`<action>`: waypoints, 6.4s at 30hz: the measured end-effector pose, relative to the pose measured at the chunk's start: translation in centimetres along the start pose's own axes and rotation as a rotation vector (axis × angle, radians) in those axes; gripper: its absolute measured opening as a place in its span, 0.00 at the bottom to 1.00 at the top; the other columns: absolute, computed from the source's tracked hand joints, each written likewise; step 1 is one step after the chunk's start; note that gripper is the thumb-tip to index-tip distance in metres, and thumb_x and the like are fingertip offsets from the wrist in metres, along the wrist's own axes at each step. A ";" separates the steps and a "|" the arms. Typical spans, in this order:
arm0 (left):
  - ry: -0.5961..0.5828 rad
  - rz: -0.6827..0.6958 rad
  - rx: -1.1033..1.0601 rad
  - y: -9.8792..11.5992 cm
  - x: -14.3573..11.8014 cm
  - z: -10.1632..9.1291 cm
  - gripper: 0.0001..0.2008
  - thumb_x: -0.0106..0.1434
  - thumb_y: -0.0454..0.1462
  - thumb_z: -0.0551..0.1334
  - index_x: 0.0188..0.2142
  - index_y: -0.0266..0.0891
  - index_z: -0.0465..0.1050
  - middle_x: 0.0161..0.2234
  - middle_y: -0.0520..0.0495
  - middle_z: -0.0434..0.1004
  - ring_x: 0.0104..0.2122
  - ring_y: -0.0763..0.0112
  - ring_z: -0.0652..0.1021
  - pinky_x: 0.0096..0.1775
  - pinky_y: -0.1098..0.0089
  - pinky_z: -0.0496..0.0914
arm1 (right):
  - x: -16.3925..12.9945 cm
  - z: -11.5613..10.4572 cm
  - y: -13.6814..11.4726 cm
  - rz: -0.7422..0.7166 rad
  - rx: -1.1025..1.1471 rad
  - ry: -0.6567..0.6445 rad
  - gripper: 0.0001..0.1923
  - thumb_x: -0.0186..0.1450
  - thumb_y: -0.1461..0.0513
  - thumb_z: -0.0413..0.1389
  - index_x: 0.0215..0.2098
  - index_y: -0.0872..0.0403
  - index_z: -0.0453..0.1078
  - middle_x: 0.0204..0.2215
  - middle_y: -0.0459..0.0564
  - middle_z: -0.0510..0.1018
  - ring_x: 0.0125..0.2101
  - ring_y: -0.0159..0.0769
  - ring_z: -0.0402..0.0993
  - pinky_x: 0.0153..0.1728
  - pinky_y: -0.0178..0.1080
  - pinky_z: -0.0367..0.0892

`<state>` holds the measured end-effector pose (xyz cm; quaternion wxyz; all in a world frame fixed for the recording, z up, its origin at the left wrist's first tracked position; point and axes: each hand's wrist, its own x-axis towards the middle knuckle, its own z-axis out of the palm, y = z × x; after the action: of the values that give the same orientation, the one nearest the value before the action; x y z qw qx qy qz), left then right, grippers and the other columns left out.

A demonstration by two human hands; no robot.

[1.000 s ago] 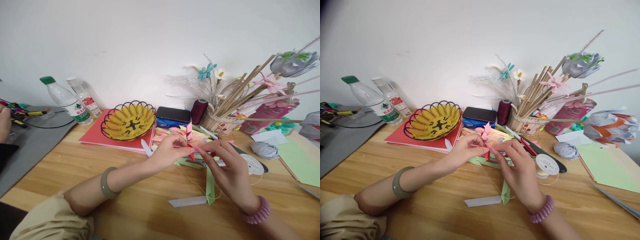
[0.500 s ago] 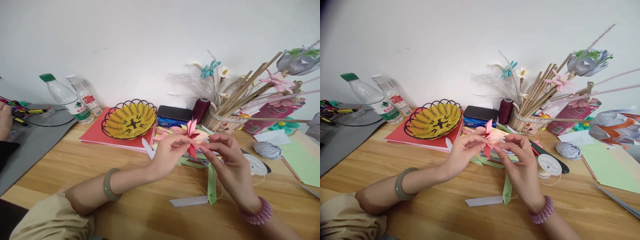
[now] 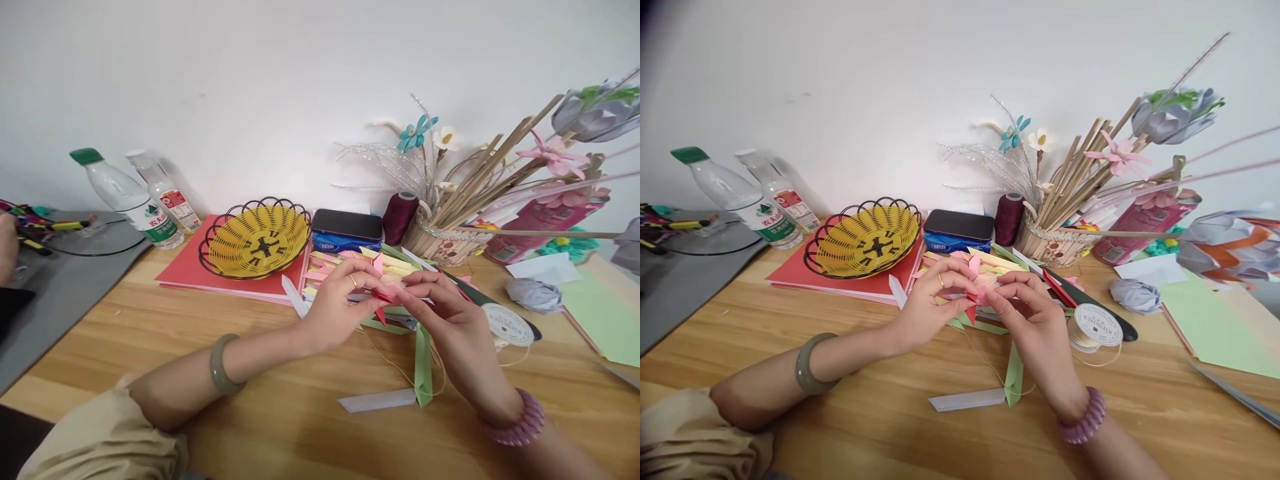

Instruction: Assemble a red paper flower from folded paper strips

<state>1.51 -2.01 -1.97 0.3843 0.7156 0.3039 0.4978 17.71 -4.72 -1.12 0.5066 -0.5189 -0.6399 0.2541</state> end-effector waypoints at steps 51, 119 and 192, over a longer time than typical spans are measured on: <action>-0.051 -0.539 -0.853 -0.7 1.0 -0.5 0.10 0.51 0.38 0.66 0.33 0.35 0.72 0.34 0.49 0.72 0.31 0.77 0.72 0.33 0.77 0.67 | -0.5 -0.9 0.4 -0.350 -0.092 -0.071 0.10 0.61 0.67 0.52 0.39 0.47 0.69 0.35 0.47 0.69 0.37 0.34 0.67 0.33 0.34 0.65; -0.148 -0.367 0.144 -0.9 -0.4 -0.1 0.07 0.54 0.41 0.61 0.26 0.39 0.72 0.25 0.51 0.76 0.29 0.70 0.75 0.34 0.70 0.67 | -1.2 0.4 0.5 -0.061 -0.342 -0.108 0.09 0.60 0.55 0.54 0.34 0.49 0.71 0.29 0.46 0.80 0.29 0.38 0.76 0.29 0.39 0.69; -0.559 -0.238 0.299 0.1 1.4 -2.4 0.06 0.55 0.38 0.60 0.29 0.39 0.73 0.31 0.52 0.74 0.36 0.72 0.71 0.41 0.71 0.63 | 0.8 -1.8 0.1 0.023 -0.264 -0.676 0.11 0.64 0.57 0.47 0.33 0.52 0.69 0.30 0.46 0.75 0.30 0.33 0.70 0.32 0.35 0.64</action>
<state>-0.34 -0.35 -0.73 0.3991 0.8324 0.3377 0.1838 19.40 -4.28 -0.21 0.1922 -0.4736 -0.7927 0.3323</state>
